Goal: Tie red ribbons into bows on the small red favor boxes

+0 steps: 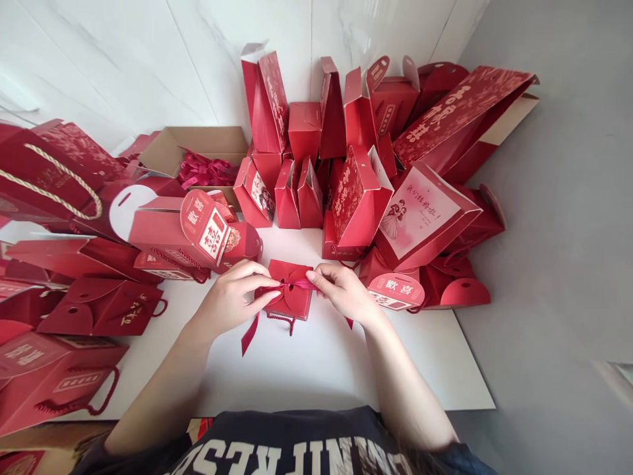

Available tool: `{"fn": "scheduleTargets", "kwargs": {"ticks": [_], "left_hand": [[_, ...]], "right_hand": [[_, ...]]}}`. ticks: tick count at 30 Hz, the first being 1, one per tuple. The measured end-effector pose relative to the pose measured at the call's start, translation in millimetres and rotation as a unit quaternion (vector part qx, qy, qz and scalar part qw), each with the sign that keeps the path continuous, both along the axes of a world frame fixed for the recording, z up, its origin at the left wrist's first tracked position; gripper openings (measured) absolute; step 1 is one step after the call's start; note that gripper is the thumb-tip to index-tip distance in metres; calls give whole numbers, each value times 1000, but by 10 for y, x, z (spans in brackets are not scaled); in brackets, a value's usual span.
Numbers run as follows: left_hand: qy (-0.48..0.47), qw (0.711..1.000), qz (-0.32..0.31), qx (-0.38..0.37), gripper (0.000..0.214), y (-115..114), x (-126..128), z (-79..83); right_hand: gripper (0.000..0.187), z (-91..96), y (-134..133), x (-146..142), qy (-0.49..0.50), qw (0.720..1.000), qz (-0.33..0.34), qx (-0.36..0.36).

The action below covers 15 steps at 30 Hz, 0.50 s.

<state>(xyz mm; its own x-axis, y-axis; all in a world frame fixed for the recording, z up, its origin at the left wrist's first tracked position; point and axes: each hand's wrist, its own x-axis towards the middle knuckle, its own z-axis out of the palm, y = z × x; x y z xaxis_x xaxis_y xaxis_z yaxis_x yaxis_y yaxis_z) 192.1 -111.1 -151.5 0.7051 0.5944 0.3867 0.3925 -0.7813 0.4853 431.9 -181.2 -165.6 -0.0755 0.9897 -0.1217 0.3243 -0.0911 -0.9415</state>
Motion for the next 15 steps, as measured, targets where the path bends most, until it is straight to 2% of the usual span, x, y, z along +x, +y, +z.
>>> {"fn": "scheduleTargets", "kwargs": {"ticks": [3,5,9,13,15], "left_hand": [[12,998,17,59,11,-24,42,-29],[19,998,22,58,12,-28,63,-21],[27,999,20,-15,15,-32,83,26],[10,988,69,-140,12,-37,71,48],[20,982,94,-165,9,-37,57,51]], "right_hand": [[40,10,-9,-11,2,1000,1,8],[38,15,-13,-16,8,1000,-3,14],[37,20,-12,-18,14,1000,-9,22],[35,14,-7,-24,1,1000,-6,19],[34,9,-7,-27,-9,1000,-6,18]]}}
